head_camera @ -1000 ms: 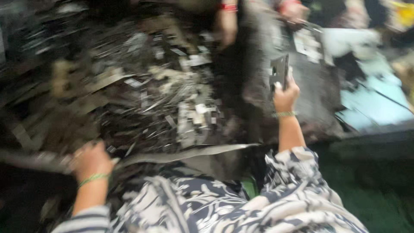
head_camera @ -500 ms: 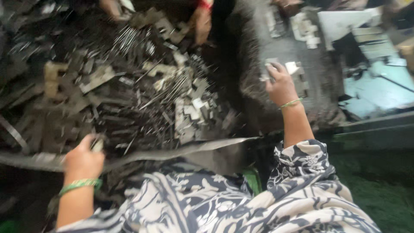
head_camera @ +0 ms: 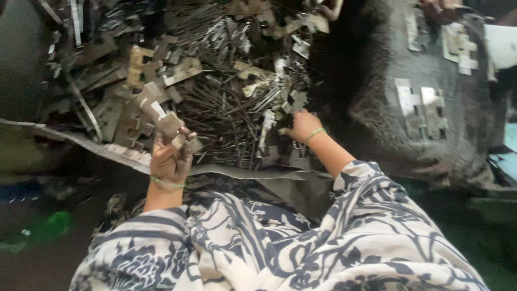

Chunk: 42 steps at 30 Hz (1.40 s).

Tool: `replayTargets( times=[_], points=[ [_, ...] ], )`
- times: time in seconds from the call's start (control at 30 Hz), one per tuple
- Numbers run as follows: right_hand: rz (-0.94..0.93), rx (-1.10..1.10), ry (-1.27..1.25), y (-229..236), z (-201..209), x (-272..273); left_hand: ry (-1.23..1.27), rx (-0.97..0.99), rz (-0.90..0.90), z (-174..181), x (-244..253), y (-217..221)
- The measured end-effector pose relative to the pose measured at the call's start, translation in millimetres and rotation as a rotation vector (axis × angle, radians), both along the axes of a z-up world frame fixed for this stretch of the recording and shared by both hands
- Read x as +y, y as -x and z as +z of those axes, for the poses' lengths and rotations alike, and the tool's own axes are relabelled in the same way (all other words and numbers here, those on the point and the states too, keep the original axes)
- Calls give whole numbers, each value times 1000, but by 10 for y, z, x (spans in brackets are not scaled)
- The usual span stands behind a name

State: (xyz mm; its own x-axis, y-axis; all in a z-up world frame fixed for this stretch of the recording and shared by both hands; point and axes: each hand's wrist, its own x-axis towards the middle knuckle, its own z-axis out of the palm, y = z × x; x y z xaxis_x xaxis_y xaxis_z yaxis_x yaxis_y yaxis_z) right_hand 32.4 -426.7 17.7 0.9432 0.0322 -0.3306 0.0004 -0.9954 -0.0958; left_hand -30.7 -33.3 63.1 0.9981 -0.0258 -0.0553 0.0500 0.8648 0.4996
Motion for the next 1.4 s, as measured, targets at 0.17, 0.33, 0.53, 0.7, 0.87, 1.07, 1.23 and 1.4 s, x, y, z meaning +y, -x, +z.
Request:
replayTargets(
  times=[0.17,0.33,0.53,0.7,0.87,1.07,1.23,1.4],
  points=[
    [-4,-113,-90,-81,-24,24,-295,-80,52,-132,-62,-332],
    [-14,-233,-207,194,230,323,-1772,-315,107,-527,-568,-488],
    [-14,-554,-784,407,542,142,-2316,-617,-14,-780,-910,-423],
    [-534,-284,-1691,265,742,-559,-2293,-730,119,-745,-845,-441],
    [-1092,-24,-2126,134,434,-670,-1423,-360,490,-767,-885,-625],
    [-674,204,-1988,158,265,-285,190,465,64,-548,-667,-461],
    [253,-335,-1089,186,704,368,130,416,-376,-482,-1124,-27],
    [395,-60,-748,658,881,1057,362,260,-321,-573,-1436,179]
  ],
)
